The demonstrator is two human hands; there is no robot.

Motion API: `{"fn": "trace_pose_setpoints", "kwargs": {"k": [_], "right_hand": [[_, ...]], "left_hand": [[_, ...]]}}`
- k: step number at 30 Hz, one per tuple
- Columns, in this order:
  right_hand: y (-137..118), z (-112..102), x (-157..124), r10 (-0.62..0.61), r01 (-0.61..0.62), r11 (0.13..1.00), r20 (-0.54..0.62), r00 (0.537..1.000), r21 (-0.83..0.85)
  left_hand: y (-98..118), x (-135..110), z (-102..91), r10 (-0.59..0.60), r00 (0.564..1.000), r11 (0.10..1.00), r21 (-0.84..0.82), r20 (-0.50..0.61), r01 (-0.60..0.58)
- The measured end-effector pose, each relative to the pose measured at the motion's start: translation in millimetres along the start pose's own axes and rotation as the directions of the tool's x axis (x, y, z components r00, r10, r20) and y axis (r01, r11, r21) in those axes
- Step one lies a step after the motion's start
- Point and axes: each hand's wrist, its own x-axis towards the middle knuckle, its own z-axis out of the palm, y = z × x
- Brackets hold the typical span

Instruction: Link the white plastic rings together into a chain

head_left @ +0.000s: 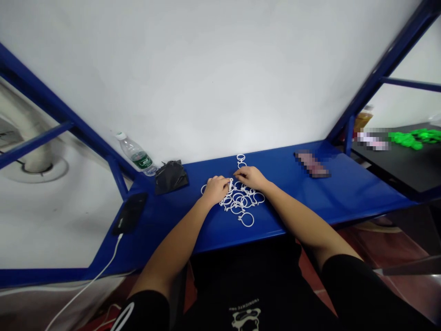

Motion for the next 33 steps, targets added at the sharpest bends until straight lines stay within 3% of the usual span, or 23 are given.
{"fn": "trace_pose_setpoints", "kwargs": {"k": [4, 12, 19, 27, 33], "right_hand": [[-8, 4, 0, -0.065, 0.065, 0.998, 0.035, 0.997, -0.002], [-8, 1, -1, -0.052, 0.052, 0.999, 0.05, 0.997, 0.003], [-13, 0, -1, -0.062, 0.059, 0.997, 0.076, 0.995, 0.047], [-14, -1, -2, -0.089, 0.087, 0.996, 0.054, 0.995, 0.035], [-15, -1, -2, -0.057, 0.057, 0.998, -0.004, 0.998, 0.031]], "left_hand": [[-2, 0, 0.5, 0.005, 0.999, 1.0, -0.022, -0.047, -0.006], [-11, 3, 3.5, -0.083, 0.97, 0.986, -0.162, -0.23, 0.046], [-12, 3, 3.1, -0.059, 0.923, 0.966, -0.256, -0.381, -0.044], [-14, 3, 4.5, -0.102, 0.918, 0.935, -0.352, -0.384, -0.043], [-7, 1, 1.5, -0.003, 0.923, 0.956, -0.27, -0.386, -0.11]]}}
